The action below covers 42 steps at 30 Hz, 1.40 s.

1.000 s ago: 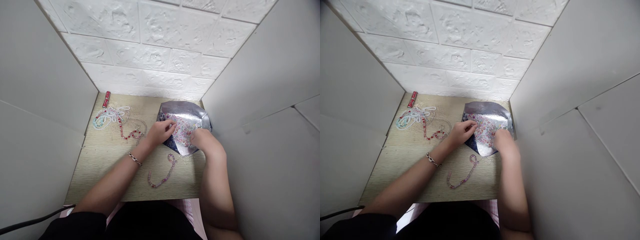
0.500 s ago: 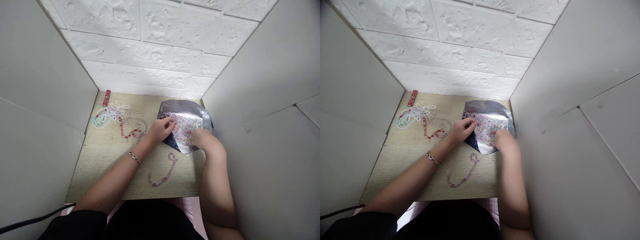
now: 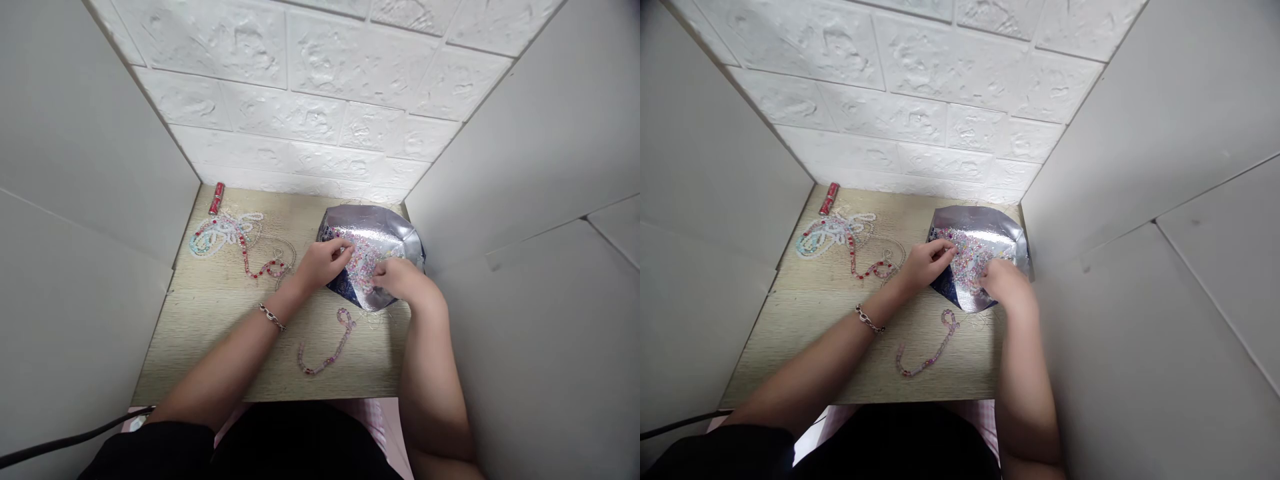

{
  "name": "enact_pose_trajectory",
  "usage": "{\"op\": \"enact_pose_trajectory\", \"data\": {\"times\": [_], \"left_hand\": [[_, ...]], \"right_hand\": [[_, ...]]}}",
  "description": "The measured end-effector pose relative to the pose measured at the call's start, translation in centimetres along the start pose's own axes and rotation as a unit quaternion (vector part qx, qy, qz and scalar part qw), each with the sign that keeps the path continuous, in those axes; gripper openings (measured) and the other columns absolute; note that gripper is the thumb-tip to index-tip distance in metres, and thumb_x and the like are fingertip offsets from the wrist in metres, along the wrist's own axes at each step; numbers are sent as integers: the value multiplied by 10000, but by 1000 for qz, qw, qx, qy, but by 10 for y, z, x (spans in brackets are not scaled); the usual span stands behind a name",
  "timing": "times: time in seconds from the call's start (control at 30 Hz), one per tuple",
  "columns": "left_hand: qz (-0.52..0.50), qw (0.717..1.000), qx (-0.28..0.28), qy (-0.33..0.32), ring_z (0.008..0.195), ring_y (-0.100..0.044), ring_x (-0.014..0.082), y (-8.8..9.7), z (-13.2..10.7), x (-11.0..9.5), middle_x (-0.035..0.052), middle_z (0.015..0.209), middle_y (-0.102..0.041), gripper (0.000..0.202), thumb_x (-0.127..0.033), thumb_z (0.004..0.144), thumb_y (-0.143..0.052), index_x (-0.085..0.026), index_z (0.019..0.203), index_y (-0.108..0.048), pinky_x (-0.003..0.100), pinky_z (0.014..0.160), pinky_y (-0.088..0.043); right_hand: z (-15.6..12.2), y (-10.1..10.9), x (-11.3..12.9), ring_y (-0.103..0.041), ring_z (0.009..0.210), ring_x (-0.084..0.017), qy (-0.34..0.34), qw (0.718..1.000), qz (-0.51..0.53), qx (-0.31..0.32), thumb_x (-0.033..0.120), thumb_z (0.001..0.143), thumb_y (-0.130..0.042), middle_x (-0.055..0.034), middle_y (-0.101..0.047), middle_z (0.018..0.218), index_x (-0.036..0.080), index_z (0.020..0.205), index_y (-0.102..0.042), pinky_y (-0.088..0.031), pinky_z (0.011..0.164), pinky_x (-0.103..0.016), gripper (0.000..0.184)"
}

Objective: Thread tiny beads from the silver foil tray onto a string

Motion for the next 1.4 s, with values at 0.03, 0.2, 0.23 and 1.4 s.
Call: {"op": "enact_pose_trajectory", "data": {"times": [0.03, 0.2, 0.23, 1.4], "left_hand": [[-2, 1000, 0, 2, 452, -360, 44, 0, 0, 0, -49, 493, -449, 237, -327, 783, -443, -153, 745, -598, 176, 482, -298], [-24, 1000, -9, 16, 474, -397, 51, 1, 0, 1, -32, 530, -507, 237, -318, 784, -446, -145, 783, -607, 180, 497, -319], [-30, 999, -14, 19, 476, -402, 51, 2, 0, 1, -30, 538, -515, 242, -321, 786, -442, -144, 795, -607, 180, 495, -319], [-243, 965, -58, 76, 732, -579, 103, 10, 1, 15, 20, 797, -667, 256, -354, 740, -529, -139, 807, -649, 193, 667, -425]], "right_hand": [[-1, 6, 8, -470, 518, -123, 28, 999, 38, -16, 215, 678, -495, -10, -527, 539, 180, 547, -543, -325, 483, -242, 144], [0, 32, 37, -501, 657, -116, 146, 942, 283, -106, 245, 750, -422, -8, -583, 726, 177, 775, -574, -385, 605, -242, 169], [3, 33, 39, -508, 677, -116, 154, 926, 326, -111, 251, 751, -426, -13, -585, 749, 171, 803, -576, -398, 629, -247, 177], [23, 9, 46, -570, 693, -73, 200, 691, 694, -23, 251, 609, -691, 21, -586, 742, 210, 726, -604, -500, 684, -200, 152]]}}
Point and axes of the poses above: each hand's wrist, its own z-axis towards the middle knuckle, its own y-axis out of the back of the hand, x = y × z, the point moved 10 cm from there along z, towards the middle knuckle
